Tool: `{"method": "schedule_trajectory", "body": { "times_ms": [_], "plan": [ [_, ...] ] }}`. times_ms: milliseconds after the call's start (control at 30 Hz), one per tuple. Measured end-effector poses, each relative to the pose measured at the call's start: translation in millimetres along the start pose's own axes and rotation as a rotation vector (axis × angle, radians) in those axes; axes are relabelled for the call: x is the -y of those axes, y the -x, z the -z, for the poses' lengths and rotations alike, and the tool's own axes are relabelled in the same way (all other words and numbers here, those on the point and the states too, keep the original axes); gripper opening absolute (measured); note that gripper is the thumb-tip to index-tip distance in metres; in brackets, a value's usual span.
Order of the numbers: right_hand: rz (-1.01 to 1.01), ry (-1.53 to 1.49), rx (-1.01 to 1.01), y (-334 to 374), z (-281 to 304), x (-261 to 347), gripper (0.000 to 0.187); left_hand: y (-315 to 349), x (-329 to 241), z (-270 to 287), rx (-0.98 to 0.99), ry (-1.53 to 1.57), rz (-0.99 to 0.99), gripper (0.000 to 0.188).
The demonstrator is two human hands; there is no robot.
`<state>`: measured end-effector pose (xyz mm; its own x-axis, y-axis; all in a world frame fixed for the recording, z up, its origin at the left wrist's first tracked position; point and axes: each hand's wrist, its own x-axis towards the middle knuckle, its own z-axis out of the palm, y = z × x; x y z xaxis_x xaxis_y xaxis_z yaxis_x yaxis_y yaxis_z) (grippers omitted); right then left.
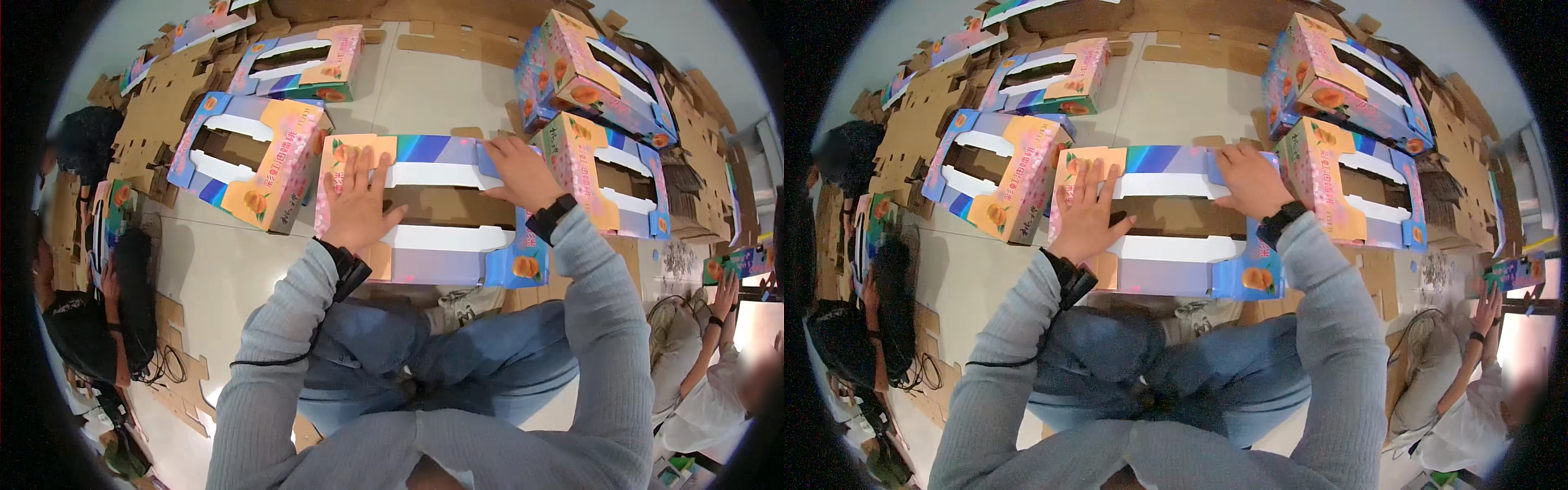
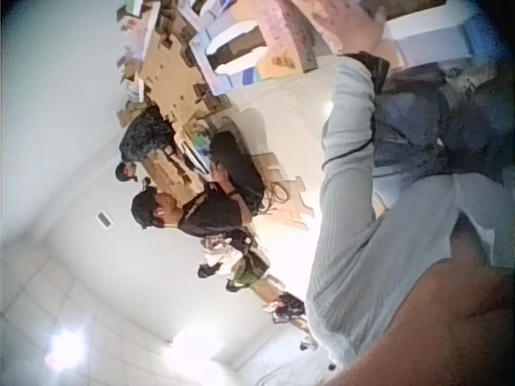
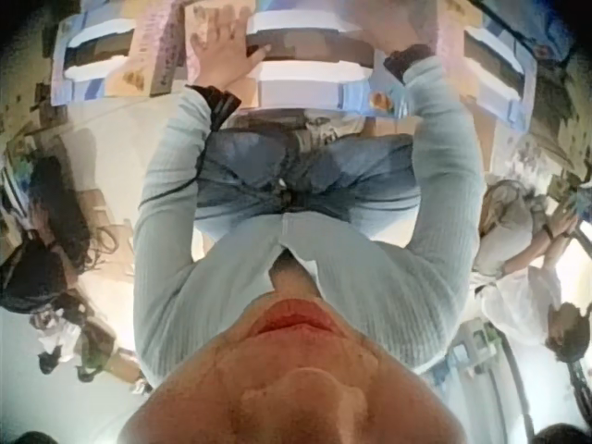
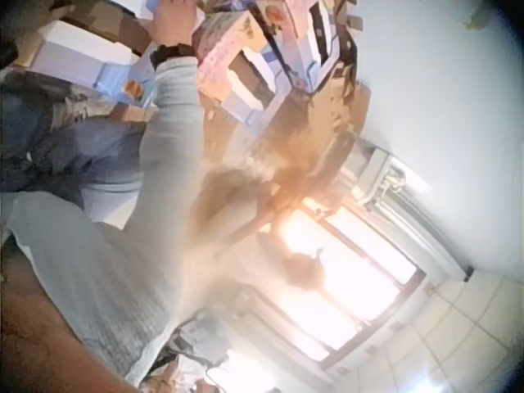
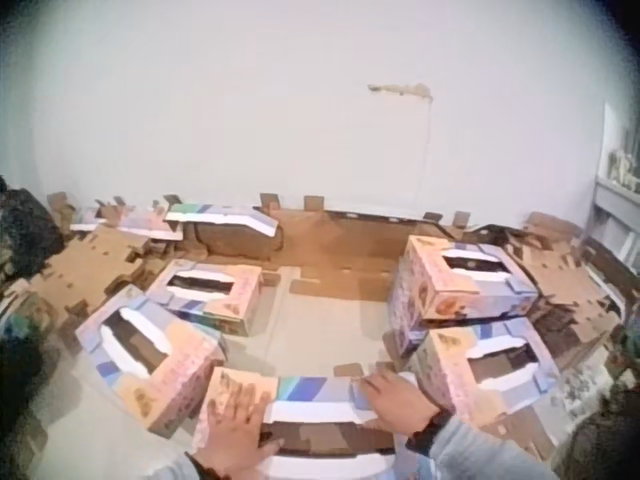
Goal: Assembling colorful fruit-themed cardboard boxes while sitting on the floor.
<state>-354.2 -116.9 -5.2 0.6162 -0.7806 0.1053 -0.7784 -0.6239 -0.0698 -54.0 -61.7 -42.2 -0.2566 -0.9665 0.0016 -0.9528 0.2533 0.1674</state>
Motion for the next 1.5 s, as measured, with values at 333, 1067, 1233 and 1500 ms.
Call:
{"method": "schedule_trajectory", "body": {
  "times_ms": [333,1067,1233,1500],
  "plan": [
    [-0.187,0.128,0.197,3.4,-1.6,16.0,0.081,-0.7,12.9,9.3,0.122,0.114,0.014,0.086],
    [-0.135,0.254,0.435,94.2,19.0,93.1,0.091,63.4,13.0,27.7,0.376,-0.065,-0.074,0.111],
    [-0.187,0.200,0.346,108.8,15.5,94.5,0.086,71.4,23.3,16.8,0.340,-0.015,-0.075,0.111],
    [-0.287,-0.249,0.181,156.3,47.9,69.8,0.066,71.6,65.8,-8.3,-0.048,0.292,0.179,0.097]
  ]
}}
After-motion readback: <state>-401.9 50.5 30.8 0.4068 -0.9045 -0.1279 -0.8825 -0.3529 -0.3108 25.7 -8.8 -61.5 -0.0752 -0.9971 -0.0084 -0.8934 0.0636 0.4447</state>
